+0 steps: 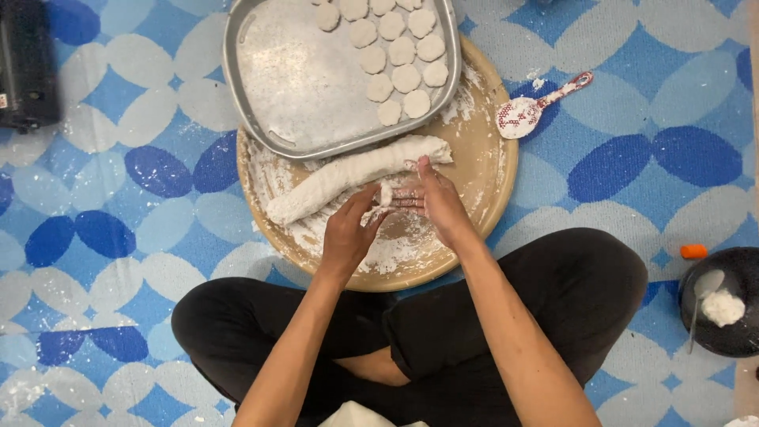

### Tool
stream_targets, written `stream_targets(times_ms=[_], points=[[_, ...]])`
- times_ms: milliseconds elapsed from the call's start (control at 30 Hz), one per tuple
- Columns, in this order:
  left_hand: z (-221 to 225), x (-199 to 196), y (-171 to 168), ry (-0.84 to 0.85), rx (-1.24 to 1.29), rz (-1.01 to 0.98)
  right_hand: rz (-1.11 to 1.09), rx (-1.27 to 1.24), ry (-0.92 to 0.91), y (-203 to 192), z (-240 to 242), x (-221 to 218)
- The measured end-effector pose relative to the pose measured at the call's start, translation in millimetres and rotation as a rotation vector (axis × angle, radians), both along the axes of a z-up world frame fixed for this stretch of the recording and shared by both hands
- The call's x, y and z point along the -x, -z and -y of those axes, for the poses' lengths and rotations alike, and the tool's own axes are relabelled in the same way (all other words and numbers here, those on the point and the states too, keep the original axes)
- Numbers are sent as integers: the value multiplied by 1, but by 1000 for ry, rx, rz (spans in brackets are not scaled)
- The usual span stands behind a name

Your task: A person sitting on the floor portions out small pieces of dough from a larger roll and arranges them neatly on a metal tray.

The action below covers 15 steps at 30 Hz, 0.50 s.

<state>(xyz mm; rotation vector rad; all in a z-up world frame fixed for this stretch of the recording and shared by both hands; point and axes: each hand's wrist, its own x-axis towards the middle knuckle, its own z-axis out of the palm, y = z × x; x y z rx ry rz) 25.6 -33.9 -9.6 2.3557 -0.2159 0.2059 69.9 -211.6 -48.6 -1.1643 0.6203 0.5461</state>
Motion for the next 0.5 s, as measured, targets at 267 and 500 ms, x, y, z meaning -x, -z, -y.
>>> stream_targets(times_ms=[267,500], points=[[-35,45,-11,-4,41,-152,-17,14,-164,7,-29,47],[-51,43,9,-363,232,-611,469,842,-809,-21,-27,61]])
